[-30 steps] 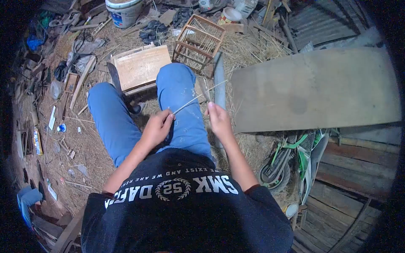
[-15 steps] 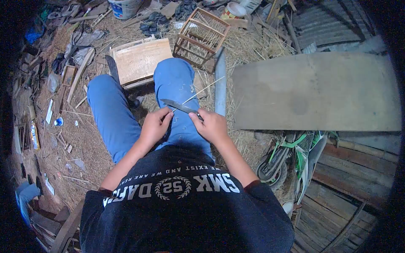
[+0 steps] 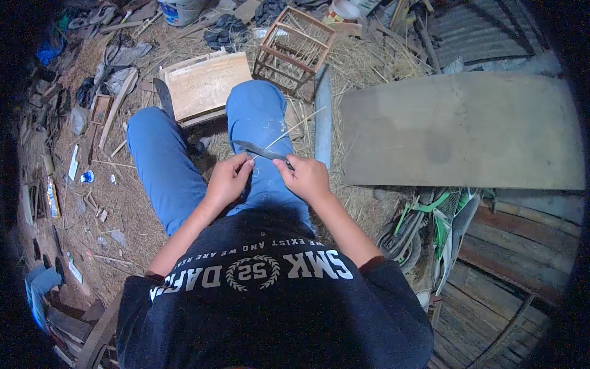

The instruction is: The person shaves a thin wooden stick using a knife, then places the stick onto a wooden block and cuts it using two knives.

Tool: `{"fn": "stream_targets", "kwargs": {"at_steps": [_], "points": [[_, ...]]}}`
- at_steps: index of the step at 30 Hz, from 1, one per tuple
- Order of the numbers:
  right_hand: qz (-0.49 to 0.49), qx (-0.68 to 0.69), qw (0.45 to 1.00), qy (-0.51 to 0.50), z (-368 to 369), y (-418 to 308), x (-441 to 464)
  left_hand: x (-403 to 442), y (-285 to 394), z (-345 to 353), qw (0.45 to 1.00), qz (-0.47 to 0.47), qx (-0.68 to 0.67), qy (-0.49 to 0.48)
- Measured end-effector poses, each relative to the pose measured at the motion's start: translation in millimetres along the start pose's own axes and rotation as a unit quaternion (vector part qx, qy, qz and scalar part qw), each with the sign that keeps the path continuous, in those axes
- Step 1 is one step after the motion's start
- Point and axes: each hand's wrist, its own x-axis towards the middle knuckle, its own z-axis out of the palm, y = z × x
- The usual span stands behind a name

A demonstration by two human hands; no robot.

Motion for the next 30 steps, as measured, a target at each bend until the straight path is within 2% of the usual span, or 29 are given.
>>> {"fn": "stream_targets", "kwargs": {"at_steps": [6,18,29,30], "points": [[0.003,-0.005,1.000,0.014,1,0,-2,-2,-5,0,1.000,-0.004,-0.015,-0.018],[0.032,-0.023,0.999,-0.030,-6,5,0,0,-23,5,0.998,0.018,-0.043,-0.050],[0.006,-0.049,0.999,-0.018,-5,2,0,-7,-25,-2,0.996,0.018,-0.064,-0.056],[0.008,-0.048,0.999,-0.018,-6,1,0,-7,-21,-6,0.996,-0.003,-0.053,-0.076]]}}
